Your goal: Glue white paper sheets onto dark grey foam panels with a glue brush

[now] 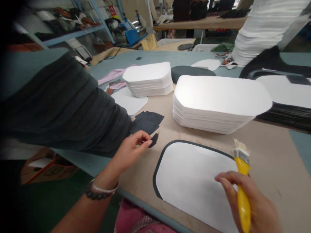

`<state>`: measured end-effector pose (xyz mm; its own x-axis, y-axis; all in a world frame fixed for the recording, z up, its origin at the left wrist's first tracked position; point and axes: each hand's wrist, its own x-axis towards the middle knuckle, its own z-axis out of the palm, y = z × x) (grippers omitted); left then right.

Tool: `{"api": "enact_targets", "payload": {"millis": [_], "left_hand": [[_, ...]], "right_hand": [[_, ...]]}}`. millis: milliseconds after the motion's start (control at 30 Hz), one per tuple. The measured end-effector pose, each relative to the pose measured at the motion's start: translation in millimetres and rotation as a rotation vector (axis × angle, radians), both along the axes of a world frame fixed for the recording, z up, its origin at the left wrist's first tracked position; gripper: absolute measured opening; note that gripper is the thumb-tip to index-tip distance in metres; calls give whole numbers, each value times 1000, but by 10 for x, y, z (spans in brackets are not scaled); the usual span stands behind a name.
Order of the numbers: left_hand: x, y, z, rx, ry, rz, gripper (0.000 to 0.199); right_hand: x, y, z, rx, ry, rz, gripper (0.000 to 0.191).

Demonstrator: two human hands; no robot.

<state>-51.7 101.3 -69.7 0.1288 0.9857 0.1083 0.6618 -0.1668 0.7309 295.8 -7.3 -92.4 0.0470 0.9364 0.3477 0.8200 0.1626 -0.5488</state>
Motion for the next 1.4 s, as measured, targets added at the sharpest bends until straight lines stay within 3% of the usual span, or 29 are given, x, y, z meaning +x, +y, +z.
{"api": "enact_targets", "payload": {"millis": [133,300,367,500,600,767,933,1000,1133,1200,1267,1400], "left_hand": [[467,-265,251,-203,-203,-391,7],[863,-466,245,-264,-160,-575,9],[962,-511,155,-301,-218,-551,6],[1142,-554,-86,-552,-584,-304,24],[1268,-520,-216,-679,-747,-224,26],[1418,-318,-270,-463,-610,-143,22],[1491,-149,-308,-323,-472,-75,22],[1502,-146,-312,-433,-531,-68,31],[1504,-208,-304,-842,-772,-183,41],[1499,-232,-323,-858,-816,-153,39],[1494,-233,-358,-771,-740,-117,34],[1508,-162,-397,-444,-241,-156,27]], "right_hand": [[-400,128,210,74,78,113,23],[-594,45,250,-155,229,140,18],[-590,-34,204,-177,305,97,15],[-502,-120,48,33,380,-39,14],[-433,-85,-75,95,395,-115,17],[-365,146,-216,21,420,-200,21],[-383,304,-177,-22,576,-202,24],[-405,290,-127,21,605,-193,25],[-406,231,-102,19,594,-182,24],[-385,225,-143,-43,587,-176,22],[-366,248,-194,-80,538,-185,19],[-359,377,-259,-105,347,-235,13]]}}
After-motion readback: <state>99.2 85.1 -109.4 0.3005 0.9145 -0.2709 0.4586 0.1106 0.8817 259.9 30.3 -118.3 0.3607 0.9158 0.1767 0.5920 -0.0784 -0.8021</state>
